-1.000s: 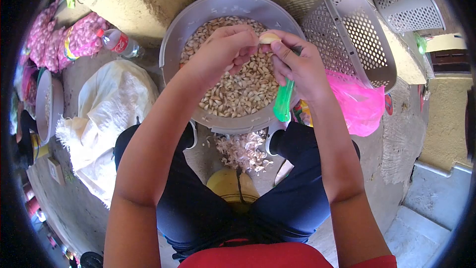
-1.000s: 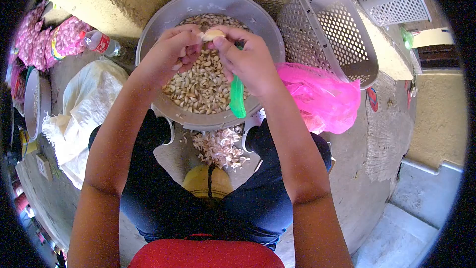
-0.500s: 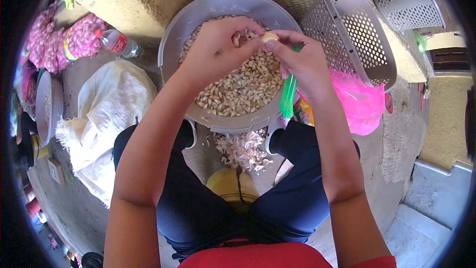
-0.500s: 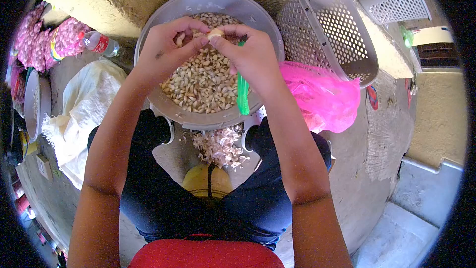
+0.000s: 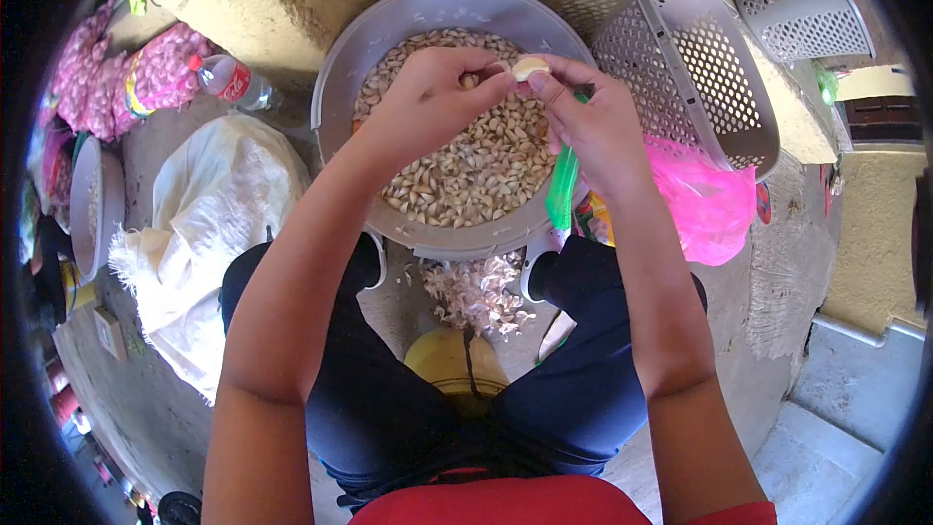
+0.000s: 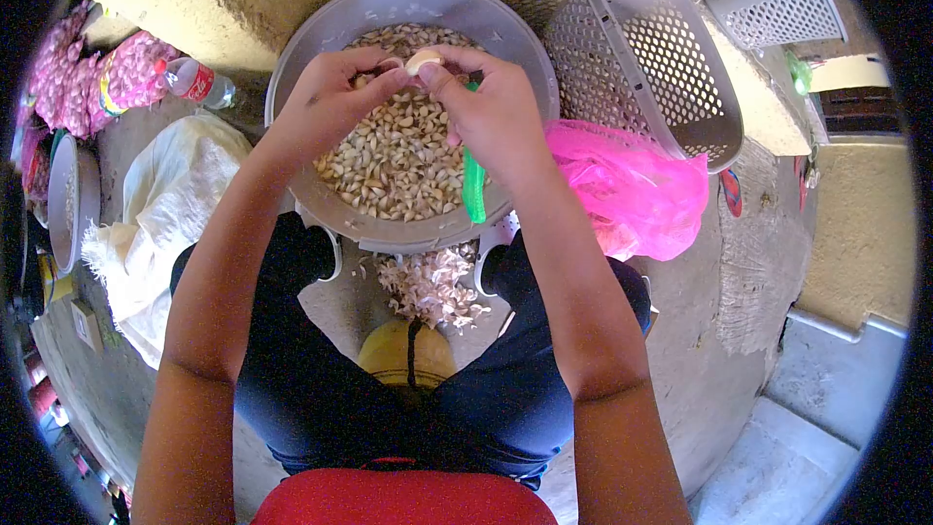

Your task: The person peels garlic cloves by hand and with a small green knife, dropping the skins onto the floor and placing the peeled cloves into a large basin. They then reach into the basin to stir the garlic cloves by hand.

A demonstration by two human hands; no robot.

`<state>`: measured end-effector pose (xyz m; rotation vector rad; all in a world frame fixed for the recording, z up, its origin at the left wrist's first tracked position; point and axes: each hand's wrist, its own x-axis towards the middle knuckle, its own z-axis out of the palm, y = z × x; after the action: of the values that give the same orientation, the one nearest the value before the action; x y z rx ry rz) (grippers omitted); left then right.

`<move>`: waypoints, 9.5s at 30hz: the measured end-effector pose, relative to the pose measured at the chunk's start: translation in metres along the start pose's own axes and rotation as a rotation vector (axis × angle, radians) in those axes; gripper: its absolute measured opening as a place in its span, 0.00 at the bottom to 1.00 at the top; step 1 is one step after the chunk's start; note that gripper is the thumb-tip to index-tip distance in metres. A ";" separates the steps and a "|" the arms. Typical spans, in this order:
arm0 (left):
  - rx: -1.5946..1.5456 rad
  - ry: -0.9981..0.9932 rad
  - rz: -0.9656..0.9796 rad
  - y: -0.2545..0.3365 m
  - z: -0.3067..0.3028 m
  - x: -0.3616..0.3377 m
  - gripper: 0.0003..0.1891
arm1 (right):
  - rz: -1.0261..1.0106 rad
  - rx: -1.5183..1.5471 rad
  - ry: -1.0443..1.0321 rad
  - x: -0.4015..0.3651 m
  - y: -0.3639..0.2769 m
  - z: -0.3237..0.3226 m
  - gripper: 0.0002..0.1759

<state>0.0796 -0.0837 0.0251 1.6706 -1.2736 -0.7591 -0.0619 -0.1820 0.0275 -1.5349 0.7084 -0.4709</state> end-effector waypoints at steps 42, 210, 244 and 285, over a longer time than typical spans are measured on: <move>-0.010 0.013 -0.082 0.002 0.003 -0.002 0.10 | 0.313 0.731 -0.239 0.004 0.008 0.002 0.08; -0.499 -0.006 -0.337 -0.005 -0.010 0.002 0.08 | -0.009 0.302 0.453 0.027 0.020 -0.107 0.23; -1.323 -0.206 -0.505 -0.025 -0.009 0.009 0.12 | 0.145 -1.141 -1.160 -0.093 0.099 0.057 0.18; -0.281 0.078 0.082 -0.011 0.009 0.004 0.11 | 0.099 -0.001 -0.054 0.002 0.000 -0.004 0.17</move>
<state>0.0770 -0.0890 0.0115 1.4001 -1.1181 -0.7766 -0.0638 -0.1864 0.0280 -1.5003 0.7386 -0.3539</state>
